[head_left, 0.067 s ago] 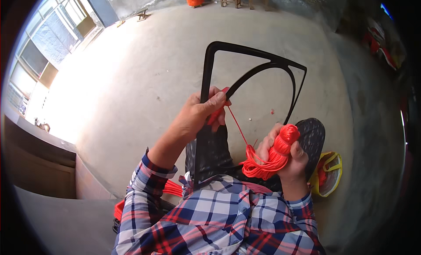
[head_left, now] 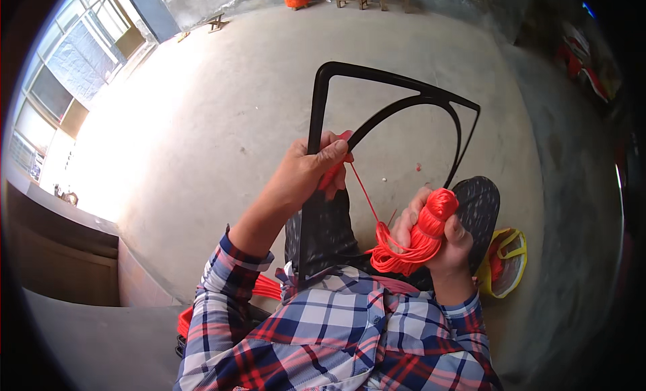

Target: The recorder is wrapping red plastic string around circular plastic frames while sitting on the floor.

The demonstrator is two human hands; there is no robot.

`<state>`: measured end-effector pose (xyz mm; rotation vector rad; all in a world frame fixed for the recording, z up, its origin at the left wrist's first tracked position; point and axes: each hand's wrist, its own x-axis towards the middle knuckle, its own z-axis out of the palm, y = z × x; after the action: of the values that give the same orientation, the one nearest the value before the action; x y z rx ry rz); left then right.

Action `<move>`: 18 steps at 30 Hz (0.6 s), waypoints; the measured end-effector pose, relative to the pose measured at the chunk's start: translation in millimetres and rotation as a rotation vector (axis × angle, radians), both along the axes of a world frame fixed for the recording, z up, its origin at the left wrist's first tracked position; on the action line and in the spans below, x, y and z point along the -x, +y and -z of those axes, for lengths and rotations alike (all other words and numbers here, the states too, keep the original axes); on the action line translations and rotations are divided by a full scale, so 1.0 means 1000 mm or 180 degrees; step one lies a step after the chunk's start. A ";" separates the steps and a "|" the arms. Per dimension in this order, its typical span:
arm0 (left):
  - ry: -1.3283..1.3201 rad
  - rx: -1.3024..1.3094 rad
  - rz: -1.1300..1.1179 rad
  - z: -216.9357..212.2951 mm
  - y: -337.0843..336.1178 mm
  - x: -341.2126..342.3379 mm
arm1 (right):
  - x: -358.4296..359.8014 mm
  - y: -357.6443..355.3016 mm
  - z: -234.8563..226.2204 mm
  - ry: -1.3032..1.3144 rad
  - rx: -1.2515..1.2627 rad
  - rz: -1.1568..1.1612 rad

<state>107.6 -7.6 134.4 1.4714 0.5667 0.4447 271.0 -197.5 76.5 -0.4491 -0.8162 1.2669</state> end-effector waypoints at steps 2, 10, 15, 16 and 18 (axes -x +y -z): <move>-0.0079 -0.0126 -0.0008 0.003 0.001 0.002 | -0.001 -0.001 0.002 0.0156 -0.0014 0.0023; -0.0326 -0.0478 -0.0109 0.002 -0.005 0.017 | -0.043 0.027 0.027 0.1389 0.0756 0.1537; 0.0120 -0.0654 0.0014 -0.009 -0.011 0.024 | -0.009 0.029 -0.029 0.0228 0.0222 0.0379; 0.0102 -0.0670 0.0032 -0.006 -0.013 0.021 | -0.003 0.028 -0.042 -0.0325 0.0281 0.0630; -0.0248 -0.2641 0.0103 -0.004 -0.013 0.017 | -0.003 0.036 -0.063 -0.1020 0.0229 0.0889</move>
<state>90.7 -20.6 138.3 2.2334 0.2947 0.7618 273.6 -162.0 139.2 -0.8104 -0.9405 0.9789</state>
